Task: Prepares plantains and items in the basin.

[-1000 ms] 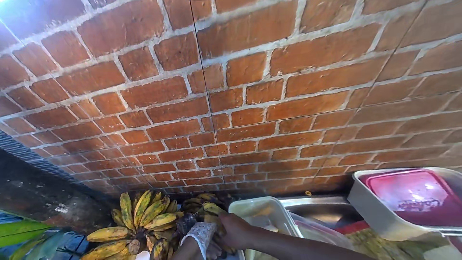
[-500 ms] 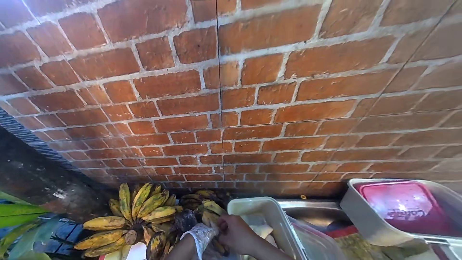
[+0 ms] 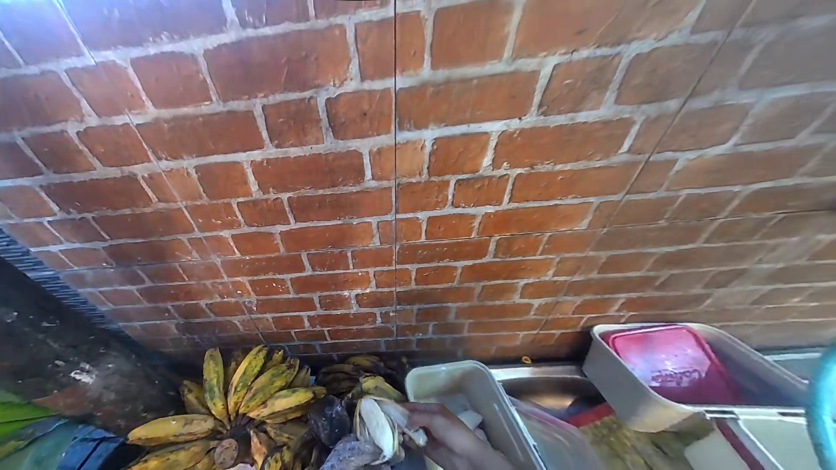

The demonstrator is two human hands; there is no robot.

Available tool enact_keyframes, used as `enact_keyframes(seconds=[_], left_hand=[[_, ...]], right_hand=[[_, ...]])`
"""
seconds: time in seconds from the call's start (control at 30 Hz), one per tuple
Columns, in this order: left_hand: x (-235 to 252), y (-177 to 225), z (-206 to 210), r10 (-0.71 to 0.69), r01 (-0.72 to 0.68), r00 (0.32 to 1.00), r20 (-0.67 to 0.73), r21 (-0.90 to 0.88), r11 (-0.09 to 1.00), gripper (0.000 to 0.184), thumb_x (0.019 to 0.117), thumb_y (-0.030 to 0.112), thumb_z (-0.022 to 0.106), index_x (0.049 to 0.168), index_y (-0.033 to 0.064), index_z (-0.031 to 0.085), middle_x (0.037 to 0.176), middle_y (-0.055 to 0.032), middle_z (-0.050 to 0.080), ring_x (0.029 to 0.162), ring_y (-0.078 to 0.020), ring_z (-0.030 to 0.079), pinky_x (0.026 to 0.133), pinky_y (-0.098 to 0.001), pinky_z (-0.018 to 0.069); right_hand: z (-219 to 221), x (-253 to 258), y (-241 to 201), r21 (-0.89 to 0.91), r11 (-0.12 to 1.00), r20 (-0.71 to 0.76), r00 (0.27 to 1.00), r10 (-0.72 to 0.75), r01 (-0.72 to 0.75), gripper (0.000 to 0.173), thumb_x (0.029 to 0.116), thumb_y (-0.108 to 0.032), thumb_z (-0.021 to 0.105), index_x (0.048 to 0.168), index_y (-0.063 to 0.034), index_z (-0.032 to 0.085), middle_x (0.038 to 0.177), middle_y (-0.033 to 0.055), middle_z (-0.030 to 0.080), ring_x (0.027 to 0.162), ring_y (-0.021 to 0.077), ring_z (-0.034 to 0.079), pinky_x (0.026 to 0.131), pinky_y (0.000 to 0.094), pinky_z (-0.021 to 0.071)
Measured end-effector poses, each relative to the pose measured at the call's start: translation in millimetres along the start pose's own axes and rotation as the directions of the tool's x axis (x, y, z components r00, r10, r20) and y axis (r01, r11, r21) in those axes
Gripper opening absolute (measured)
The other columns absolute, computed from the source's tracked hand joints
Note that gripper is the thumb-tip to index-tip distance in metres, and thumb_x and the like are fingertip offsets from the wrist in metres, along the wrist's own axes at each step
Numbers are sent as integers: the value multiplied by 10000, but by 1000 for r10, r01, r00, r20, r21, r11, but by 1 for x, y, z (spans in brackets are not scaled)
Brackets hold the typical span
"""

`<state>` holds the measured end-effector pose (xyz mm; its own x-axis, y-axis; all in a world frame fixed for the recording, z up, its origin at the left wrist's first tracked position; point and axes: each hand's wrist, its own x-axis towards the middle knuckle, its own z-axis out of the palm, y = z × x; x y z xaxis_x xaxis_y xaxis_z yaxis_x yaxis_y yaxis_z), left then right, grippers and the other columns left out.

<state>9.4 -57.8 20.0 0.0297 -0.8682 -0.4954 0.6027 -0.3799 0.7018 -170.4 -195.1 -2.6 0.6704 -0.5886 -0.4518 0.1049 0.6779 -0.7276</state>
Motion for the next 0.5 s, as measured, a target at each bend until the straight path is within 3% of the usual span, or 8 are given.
enact_keyframes(seconds=[0.07, 0.13, 0.23, 0.27, 0.33, 0.37, 0.43, 0.5], left_hand=[[2, -2, 3, 2, -3, 999, -40, -24, 1000, 166, 966, -44, 541, 1091, 65, 550, 947, -68, 682, 828, -166, 701, 717, -330, 617], [7, -5, 5, 35, -31, 994, -103, 39, 999, 265, 958, -40, 565, 1215, 14, 528, 1037, -115, 668, 898, -202, 690, 772, -364, 611], [14, 3, 10, 114, -46, 975, -190, 326, 944, 317, 944, 95, 678, 1216, -41, 589, 1031, -155, 710, 896, -241, 706, 786, -406, 613], [14, 8, 13, 129, 0, 967, -218, 509, 861, 360, 928, 218, 720, 1188, -16, 631, 1022, -120, 731, 906, -219, 716, 798, -400, 613], [4, 23, 27, 125, 153, 956, -264, 816, 558, 456, 925, 426, 706, 1176, 47, 681, 1070, -82, 728, 995, -207, 696, 892, -414, 579], [-8, 37, 42, 72, 226, 958, -278, 883, 410, 510, 958, 437, 678, 1249, 19, 640, 1176, -140, 676, 1094, -265, 635, 975, -470, 504], [-8, 51, 54, 104, 323, 938, -329, 944, 70, 688, 867, 576, 712, 1299, 46, 633, 1269, -177, 660, 1182, -325, 630, 1018, -534, 495], [-7, 55, 64, 236, 355, 920, -313, 921, -163, 835, 757, 674, 715, 1360, 110, 595, 1363, -161, 622, 1253, -340, 609, 1036, -564, 502]], right_hand=[[3, -3, -1, 39, 999, -27, 1000, -8, 9, 351, 915, 0, 620, 1265, 12, 651, 1059, 143, 702, 857, 202, 682, 783, 361, 599], [7, -11, 3, -73, 995, -53, 996, -66, 63, 388, 927, -79, 669, 1306, 2, 632, 1069, 146, 701, 867, 218, 688, 792, 387, 601], [24, -35, 12, -236, 971, -34, 998, -59, 49, 465, 925, -202, 763, 1303, 5, 591, 1069, 146, 731, 905, 254, 734, 835, 432, 627], [26, -39, 18, -197, 980, -4, 1000, -20, 19, 454, 930, -192, 769, 1291, 12, 586, 1070, 148, 745, 932, 265, 747, 867, 439, 632], [27, -41, 31, -55, 998, 20, 1000, 19, -18, 377, 947, -130, 742, 1251, 25, 581, 1033, 151, 752, 922, 268, 751, 869, 431, 631], [27, -40, 36, -12, 1000, 11, 1000, 28, -28, 355, 967, -132, 719, 1253, 27, 581, 1019, 149, 753, 911, 263, 752, 860, 424, 630], [25, -35, 42, 8, 999, -26, 998, 51, -51, 342, 999, -173, 682, 1264, 19, 583, 1001, 149, 761, 891, 257, 758, 827, 412, 633], [24, -33, 46, -10, 998, -44, 997, 62, -62, 348, 981, -151, 700, 1264, 9, 578, 1002, 147, 763, 886, 251, 761, 809, 400, 637]])
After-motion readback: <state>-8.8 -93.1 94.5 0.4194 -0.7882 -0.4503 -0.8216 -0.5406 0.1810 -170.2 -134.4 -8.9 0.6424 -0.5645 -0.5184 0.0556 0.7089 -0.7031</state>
